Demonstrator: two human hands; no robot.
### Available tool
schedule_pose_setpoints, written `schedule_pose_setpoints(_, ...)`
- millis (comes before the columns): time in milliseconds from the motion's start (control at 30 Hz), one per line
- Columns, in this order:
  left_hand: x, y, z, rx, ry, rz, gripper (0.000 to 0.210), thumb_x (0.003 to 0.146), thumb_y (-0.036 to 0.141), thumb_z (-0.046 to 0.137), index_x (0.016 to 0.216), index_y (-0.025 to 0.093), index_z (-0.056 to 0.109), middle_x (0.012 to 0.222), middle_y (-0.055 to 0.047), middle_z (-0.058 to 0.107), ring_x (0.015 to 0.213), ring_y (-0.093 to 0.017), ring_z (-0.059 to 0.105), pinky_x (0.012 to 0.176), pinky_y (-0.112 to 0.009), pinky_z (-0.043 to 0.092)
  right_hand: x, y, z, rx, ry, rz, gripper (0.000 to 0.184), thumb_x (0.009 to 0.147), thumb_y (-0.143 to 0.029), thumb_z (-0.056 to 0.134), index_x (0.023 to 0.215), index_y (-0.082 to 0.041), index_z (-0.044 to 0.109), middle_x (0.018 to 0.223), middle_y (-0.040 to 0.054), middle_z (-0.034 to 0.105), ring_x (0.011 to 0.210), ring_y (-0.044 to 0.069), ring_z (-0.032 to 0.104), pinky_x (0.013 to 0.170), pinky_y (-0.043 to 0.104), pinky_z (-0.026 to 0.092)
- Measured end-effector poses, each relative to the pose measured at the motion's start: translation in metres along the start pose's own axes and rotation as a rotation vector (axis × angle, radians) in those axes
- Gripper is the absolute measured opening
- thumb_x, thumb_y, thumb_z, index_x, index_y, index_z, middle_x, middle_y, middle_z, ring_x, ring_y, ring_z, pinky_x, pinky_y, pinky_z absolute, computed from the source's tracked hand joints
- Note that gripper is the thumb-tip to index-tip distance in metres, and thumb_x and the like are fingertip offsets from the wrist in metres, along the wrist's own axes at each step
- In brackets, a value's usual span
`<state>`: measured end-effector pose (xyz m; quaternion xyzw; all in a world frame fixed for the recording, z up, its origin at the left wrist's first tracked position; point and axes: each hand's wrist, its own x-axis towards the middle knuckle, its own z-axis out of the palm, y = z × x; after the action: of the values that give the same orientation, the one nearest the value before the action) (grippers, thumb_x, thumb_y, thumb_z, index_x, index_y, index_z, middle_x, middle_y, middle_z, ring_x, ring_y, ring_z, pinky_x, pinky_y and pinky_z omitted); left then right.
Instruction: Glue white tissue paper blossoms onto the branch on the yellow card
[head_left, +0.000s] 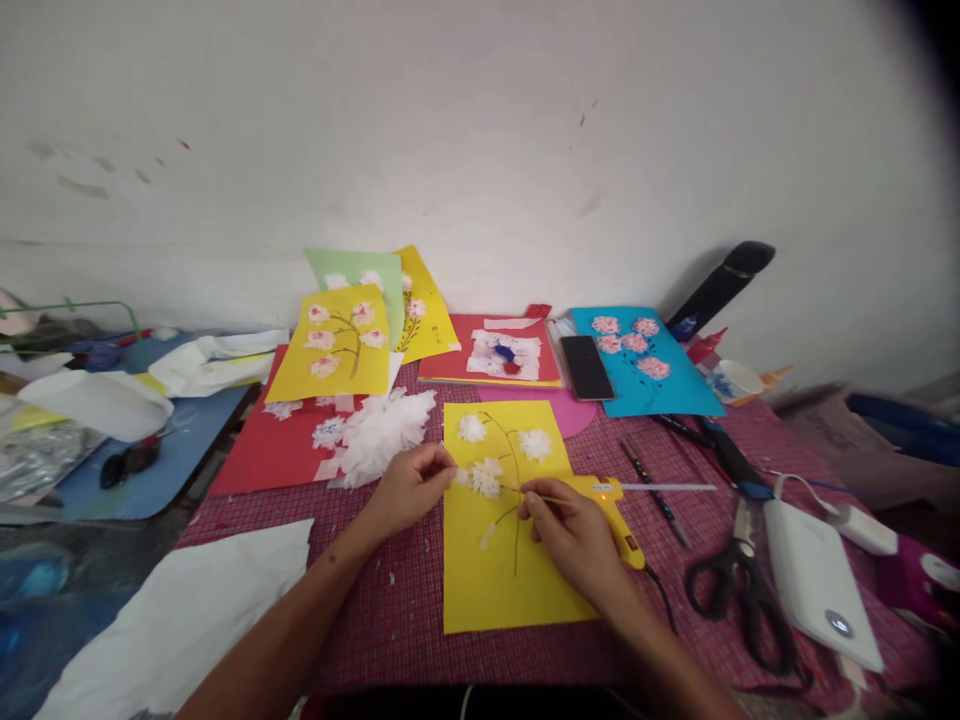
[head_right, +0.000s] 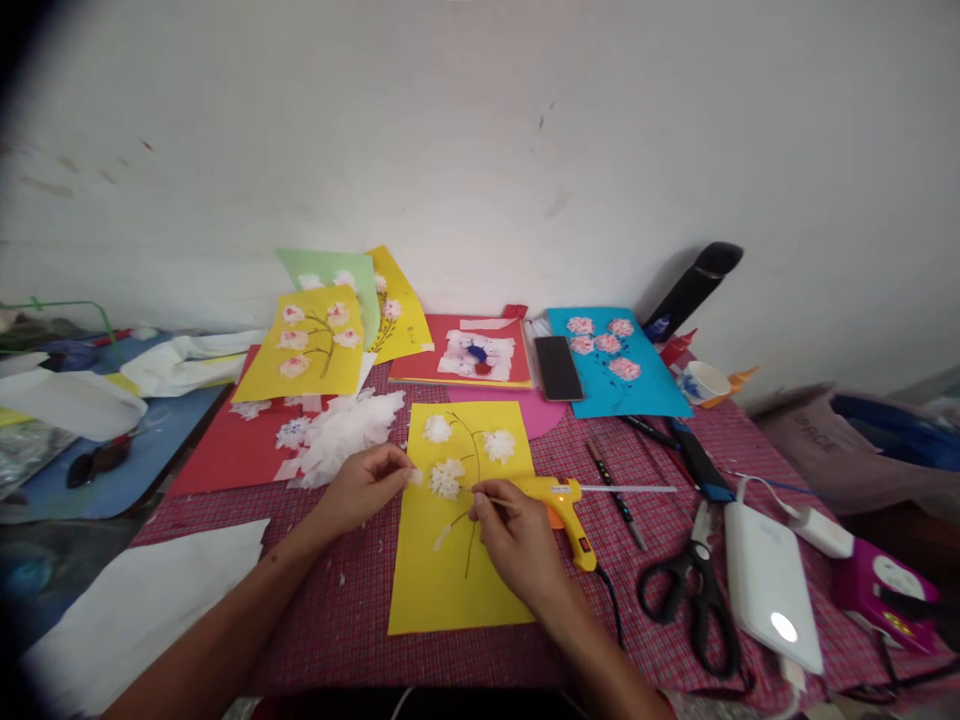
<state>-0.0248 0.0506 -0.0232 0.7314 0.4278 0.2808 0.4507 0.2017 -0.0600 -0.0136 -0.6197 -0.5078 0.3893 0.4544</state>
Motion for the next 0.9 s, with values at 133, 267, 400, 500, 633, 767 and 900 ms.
schedule_pose_setpoints(133, 0.000, -0.002, 0.000, 0.000, -0.007, 0.006, 0.010, 0.085, 0.023, 0.054, 0.086, 0.019, 0.063, 0.079, 0.000, 0.065, 0.072, -0.015, 0.059, 0.066, -0.026, 0.045, 0.000, 0.001, -0.002, 0.001, 0.002, -0.005, 0.027, 0.094, -0.043, 0.055, 0.098, -0.019, 0.066, 0.077, 0.0044, 0.070, 0.055, 0.015, 0.057, 0.052, 0.026, 0.047)
schedule_pose_setpoints(267, 0.000, -0.002, 0.000, -0.005, -0.002, 0.007, 0.010, 0.085, 0.023, 0.054, 0.085, 0.019, 0.063, 0.078, 0.000, 0.065, 0.072, -0.015, 0.059, 0.066, -0.026, 0.045, 0.001, 0.001, -0.007, 0.004, 0.035, -0.018, 0.026, 0.094, -0.043, 0.056, 0.097, -0.019, 0.065, 0.077, 0.0043, 0.069, 0.055, 0.014, 0.057, 0.052, 0.026, 0.047)
schedule_pose_setpoints(400, 0.000, -0.003, 0.000, 0.002, 0.012, 0.006, 0.011, 0.085, 0.025, 0.054, 0.085, 0.019, 0.063, 0.078, 0.000, 0.066, 0.072, -0.015, 0.059, 0.066, -0.026, 0.045, 0.003, -0.002, -0.007, 0.021, 0.056, -0.029, 0.025, 0.093, -0.041, 0.056, 0.098, -0.019, 0.065, 0.076, 0.0039, 0.069, 0.054, 0.014, 0.058, 0.052, 0.026, 0.048)
schedule_pose_setpoints(500, 0.000, -0.002, 0.000, -0.001, 0.015, 0.004, 0.011, 0.085, 0.025, 0.054, 0.085, 0.019, 0.064, 0.079, 0.000, 0.066, 0.072, -0.015, 0.059, 0.066, -0.026, 0.046, 0.005, -0.005, -0.002, 0.038, 0.033, -0.027, 0.024, 0.093, -0.041, 0.056, 0.097, -0.019, 0.066, 0.075, 0.0038, 0.069, 0.054, 0.014, 0.057, 0.051, 0.026, 0.047)
schedule_pose_setpoints(633, 0.000, -0.001, -0.001, -0.013, 0.013, 0.009, 0.010, 0.085, 0.024, 0.055, 0.085, 0.019, 0.064, 0.078, 0.000, 0.066, 0.072, -0.015, 0.059, 0.066, -0.026, 0.046, 0.007, -0.002, 0.004, 0.000, 0.011, -0.038, 0.023, 0.093, -0.039, 0.056, 0.097, -0.019, 0.066, 0.077, 0.0042, 0.070, 0.058, 0.016, 0.061, 0.054, 0.027, 0.049)
schedule_pose_setpoints(767, 0.000, 0.000, -0.002, -0.021, 0.019, 0.019, 0.010, 0.085, 0.025, 0.055, 0.085, 0.019, 0.063, 0.077, 0.000, 0.065, 0.072, -0.015, 0.059, 0.066, -0.026, 0.046, 0.005, 0.001, 0.004, -0.027, 0.004, -0.034, 0.024, 0.094, -0.040, 0.055, 0.098, -0.020, 0.067, 0.077, 0.0047, 0.071, 0.061, 0.017, 0.064, 0.055, 0.027, 0.050)
schedule_pose_setpoints(900, 0.000, 0.000, -0.002, -0.019, 0.019, 0.017, 0.010, 0.085, 0.025, 0.055, 0.084, 0.019, 0.063, 0.077, 0.000, 0.065, 0.071, -0.015, 0.059, 0.066, -0.026, 0.046, 0.003, 0.000, 0.003, -0.031, 0.004, -0.015, 0.027, 0.093, -0.044, 0.056, 0.097, -0.019, 0.067, 0.075, 0.0052, 0.071, 0.056, 0.016, 0.060, 0.053, 0.027, 0.050)
